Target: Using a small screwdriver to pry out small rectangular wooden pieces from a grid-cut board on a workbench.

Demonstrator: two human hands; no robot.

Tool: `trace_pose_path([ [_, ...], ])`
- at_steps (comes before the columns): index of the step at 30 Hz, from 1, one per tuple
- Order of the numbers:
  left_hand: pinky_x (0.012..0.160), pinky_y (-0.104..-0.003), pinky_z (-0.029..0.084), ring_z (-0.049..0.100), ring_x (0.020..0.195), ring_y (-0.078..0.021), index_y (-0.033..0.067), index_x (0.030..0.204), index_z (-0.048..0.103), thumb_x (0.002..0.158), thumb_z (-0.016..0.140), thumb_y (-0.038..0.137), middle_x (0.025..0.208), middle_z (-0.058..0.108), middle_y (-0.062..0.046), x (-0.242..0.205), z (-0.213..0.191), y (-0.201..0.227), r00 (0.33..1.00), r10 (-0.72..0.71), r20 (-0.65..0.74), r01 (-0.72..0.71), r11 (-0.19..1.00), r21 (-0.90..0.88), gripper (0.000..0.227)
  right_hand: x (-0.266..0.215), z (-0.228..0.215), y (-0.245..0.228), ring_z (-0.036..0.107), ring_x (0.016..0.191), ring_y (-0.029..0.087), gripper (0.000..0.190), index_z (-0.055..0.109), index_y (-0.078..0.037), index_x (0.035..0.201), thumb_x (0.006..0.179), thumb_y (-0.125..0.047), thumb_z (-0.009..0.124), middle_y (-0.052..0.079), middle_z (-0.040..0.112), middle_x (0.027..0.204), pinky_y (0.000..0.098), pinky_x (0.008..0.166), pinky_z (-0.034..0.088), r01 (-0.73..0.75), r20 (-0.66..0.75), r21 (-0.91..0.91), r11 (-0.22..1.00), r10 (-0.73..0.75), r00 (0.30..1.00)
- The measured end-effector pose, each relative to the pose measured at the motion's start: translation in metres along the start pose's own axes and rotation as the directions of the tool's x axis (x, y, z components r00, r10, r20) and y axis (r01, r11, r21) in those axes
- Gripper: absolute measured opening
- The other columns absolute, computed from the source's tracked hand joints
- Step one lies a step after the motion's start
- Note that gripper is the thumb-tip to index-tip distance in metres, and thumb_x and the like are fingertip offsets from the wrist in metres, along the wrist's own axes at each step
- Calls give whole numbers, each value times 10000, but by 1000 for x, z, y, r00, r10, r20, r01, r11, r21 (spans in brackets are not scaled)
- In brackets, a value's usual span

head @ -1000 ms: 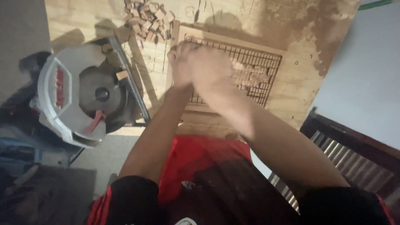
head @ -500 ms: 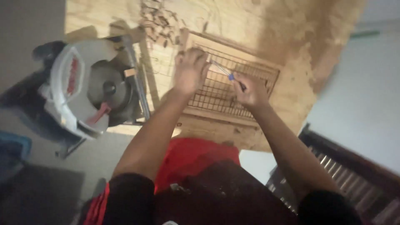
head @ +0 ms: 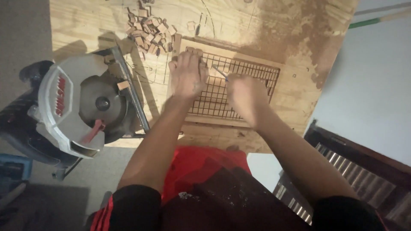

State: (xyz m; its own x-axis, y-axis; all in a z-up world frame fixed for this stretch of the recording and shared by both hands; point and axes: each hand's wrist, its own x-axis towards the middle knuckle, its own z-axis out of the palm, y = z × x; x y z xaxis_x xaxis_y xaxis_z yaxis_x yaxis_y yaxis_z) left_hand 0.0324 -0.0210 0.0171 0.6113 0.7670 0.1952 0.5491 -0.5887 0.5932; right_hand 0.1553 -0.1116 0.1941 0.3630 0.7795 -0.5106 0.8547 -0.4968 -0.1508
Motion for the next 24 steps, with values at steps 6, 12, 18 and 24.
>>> trace_pose_path([
  [6, 997, -450, 364, 507, 1248, -291, 68, 1365, 543, 954, 393, 67, 1333, 603, -125, 9, -39, 19, 921, -115, 371, 107, 993, 42, 438, 32, -53, -87, 740, 757, 280, 268, 742, -83, 999, 1040, 9, 495, 98, 734, 863, 438, 624, 635, 43, 276, -264, 963, 33, 961],
  [12, 979, -523, 412, 500, 1328, -367, 198, 1497, 519, 1048, 540, 331, 1520, 510, -140, 5, -22, 7, 949, 1, 315, -68, 977, 201, 469, 12, 9, 26, 562, 468, 175, 324, 705, -102, 749, 1049, -151, 593, 8, 599, 565, 331, 423, 451, 204, -87, -110, 973, -214, 973],
  [18, 1057, -578, 394, 585, 1239, -327, 134, 1262, 661, 990, 598, 350, 1278, 653, -104, 5, 2, -14, 989, 135, -64, -116, 962, 249, 353, 16, 90, 90, 573, 574, 272, 132, 740, -130, 866, 988, -175, 717, 67, 610, 662, 443, 550, 434, 445, -601, -11, 895, -362, 713],
  [24, 741, -479, 507, 623, 806, -368, 35, 1060, 701, 568, 609, 12, 927, 651, -153, 18, -22, 16, 997, 67, -27, -67, 998, 0, 502, 13, 108, 142, 694, 906, 264, 269, 739, -223, 1203, 1019, -399, 651, 47, 733, 1099, 392, 756, 561, 297, -488, -67, 953, -291, 823],
])
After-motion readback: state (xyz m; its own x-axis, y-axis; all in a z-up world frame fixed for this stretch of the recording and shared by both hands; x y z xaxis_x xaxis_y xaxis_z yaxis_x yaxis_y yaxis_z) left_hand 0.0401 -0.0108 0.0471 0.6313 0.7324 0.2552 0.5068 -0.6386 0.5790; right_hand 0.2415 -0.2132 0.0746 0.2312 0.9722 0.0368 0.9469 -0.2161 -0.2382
